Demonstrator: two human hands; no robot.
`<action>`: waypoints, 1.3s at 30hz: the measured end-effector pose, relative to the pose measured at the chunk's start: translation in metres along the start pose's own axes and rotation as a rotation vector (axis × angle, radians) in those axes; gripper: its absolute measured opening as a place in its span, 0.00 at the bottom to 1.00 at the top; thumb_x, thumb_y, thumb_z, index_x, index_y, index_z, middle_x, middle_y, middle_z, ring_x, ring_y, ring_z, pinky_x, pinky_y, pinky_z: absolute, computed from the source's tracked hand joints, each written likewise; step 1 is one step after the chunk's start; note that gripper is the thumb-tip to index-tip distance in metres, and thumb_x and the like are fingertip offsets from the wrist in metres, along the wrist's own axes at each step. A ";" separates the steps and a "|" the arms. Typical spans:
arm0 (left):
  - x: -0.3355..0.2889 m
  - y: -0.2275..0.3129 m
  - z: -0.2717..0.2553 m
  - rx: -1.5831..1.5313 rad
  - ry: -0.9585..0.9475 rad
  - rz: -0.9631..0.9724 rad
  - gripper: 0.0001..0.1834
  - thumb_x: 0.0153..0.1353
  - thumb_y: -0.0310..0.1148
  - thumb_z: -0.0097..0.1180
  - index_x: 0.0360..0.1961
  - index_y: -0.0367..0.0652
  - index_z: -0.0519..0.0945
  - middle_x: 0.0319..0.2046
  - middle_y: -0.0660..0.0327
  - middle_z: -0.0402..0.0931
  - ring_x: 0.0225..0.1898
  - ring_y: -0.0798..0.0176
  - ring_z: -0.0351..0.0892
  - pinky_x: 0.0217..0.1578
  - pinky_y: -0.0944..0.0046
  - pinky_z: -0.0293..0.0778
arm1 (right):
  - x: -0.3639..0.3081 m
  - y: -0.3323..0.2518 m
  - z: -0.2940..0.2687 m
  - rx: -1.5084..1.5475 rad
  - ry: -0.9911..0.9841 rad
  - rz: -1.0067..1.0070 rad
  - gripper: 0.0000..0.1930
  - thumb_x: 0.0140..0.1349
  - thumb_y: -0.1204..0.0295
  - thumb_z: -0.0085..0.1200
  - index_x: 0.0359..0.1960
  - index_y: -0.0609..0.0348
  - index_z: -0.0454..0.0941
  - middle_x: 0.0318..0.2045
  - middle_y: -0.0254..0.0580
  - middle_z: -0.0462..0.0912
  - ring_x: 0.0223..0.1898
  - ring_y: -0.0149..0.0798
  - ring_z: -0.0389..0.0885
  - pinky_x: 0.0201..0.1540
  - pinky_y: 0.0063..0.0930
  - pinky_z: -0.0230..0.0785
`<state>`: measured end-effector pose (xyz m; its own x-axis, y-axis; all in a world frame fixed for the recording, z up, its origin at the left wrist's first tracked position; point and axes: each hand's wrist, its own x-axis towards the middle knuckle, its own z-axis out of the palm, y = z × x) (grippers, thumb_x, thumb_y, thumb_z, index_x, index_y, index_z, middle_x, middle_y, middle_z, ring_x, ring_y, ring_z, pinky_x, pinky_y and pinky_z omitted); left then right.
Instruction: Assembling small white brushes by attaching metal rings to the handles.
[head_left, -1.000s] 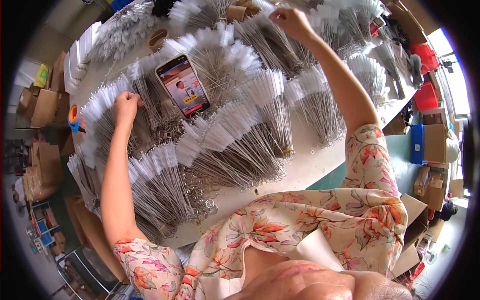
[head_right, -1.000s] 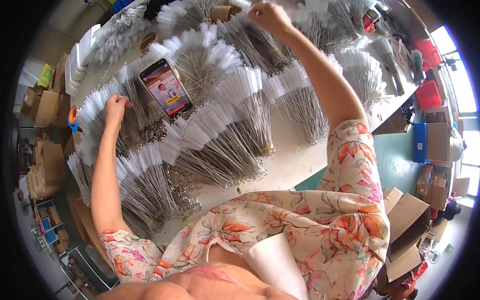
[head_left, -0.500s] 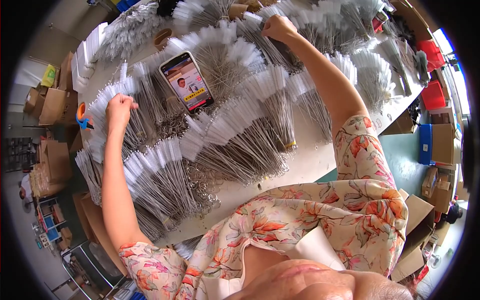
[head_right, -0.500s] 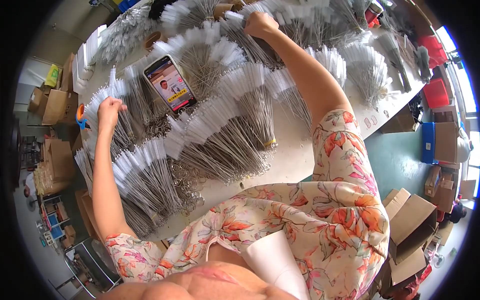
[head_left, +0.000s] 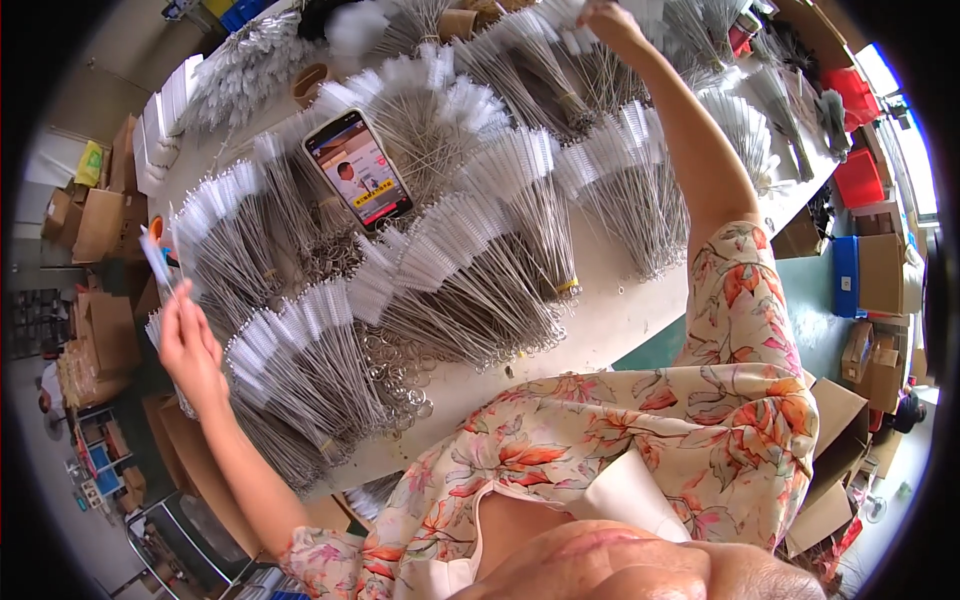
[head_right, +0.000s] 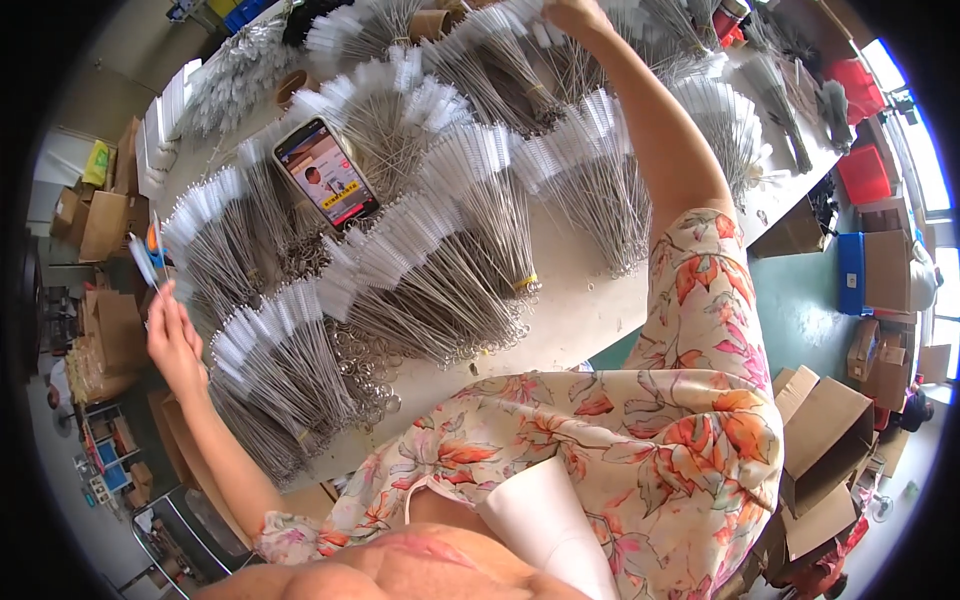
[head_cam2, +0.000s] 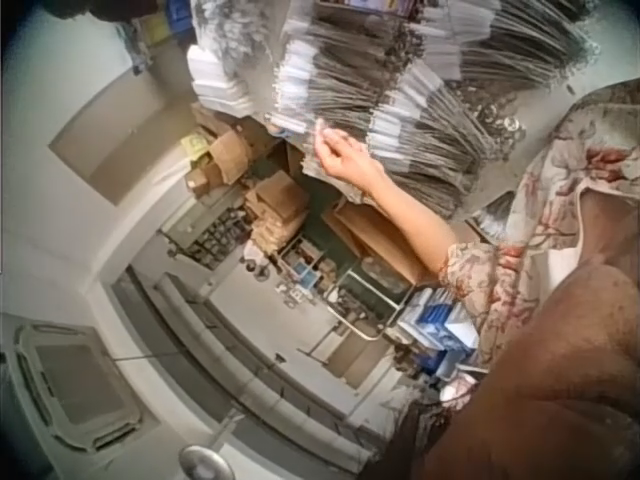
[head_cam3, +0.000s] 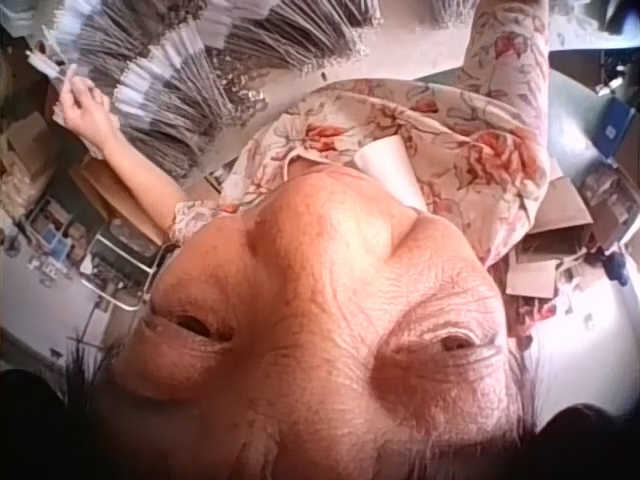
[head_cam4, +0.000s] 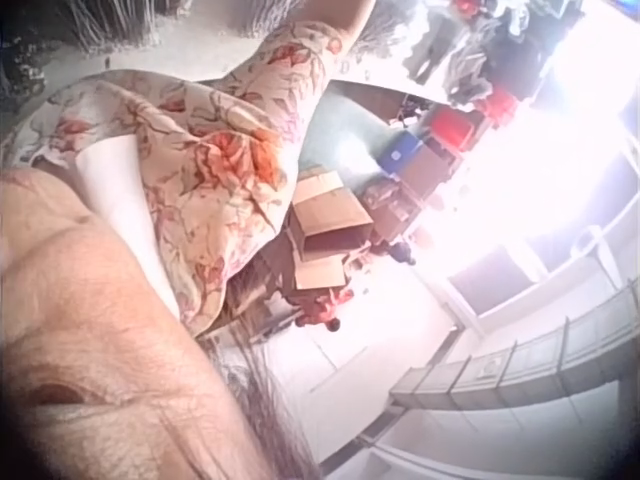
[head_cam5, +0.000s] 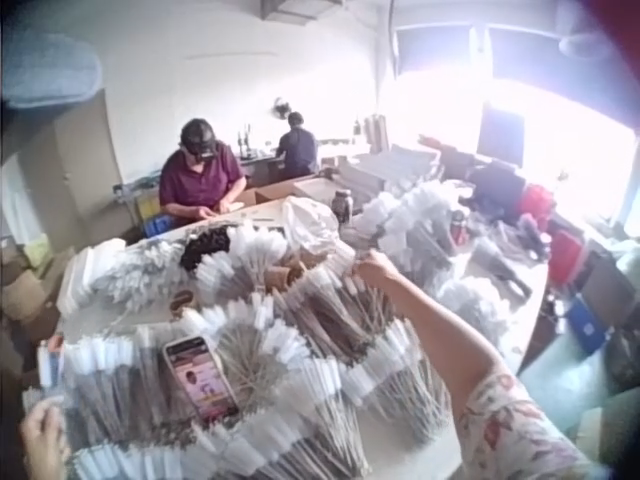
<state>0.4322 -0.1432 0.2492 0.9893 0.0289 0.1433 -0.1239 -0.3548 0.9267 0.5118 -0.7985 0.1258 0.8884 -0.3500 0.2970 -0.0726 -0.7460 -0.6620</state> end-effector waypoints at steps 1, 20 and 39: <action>-0.019 0.003 -0.006 0.003 -0.015 -0.088 0.14 0.65 0.34 0.44 0.45 0.37 0.75 0.20 0.72 0.61 0.18 0.83 0.54 0.13 0.80 0.48 | -0.003 -0.010 0.015 -0.278 -0.028 0.218 0.16 0.50 0.57 0.54 0.32 0.55 0.79 0.26 0.36 0.78 0.26 0.34 0.76 0.31 0.28 0.71; -0.134 0.027 0.122 -0.409 -0.335 0.351 0.15 0.56 0.18 0.51 0.46 0.35 0.74 0.22 0.62 0.74 0.18 0.75 0.71 0.17 0.76 0.66 | -0.249 -0.308 0.014 1.291 -0.422 -0.158 0.11 0.64 0.71 0.42 0.42 0.65 0.72 0.43 0.43 0.75 0.46 0.40 0.73 0.47 0.30 0.67; -0.224 -0.061 0.148 -0.126 -0.289 0.676 0.16 0.52 0.23 0.57 0.44 0.41 0.76 0.36 0.56 0.72 0.34 0.61 0.76 0.31 0.66 0.74 | -0.338 -0.255 0.000 0.987 -0.775 0.240 0.10 0.63 0.69 0.47 0.37 0.63 0.75 0.21 0.28 0.73 0.19 0.21 0.64 0.22 0.16 0.58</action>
<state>0.2300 -0.2659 0.1092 0.6726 -0.4108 0.6155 -0.7036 -0.0975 0.7039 0.2303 -0.4900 0.1946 0.9547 0.2524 -0.1579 -0.1978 0.1415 -0.9700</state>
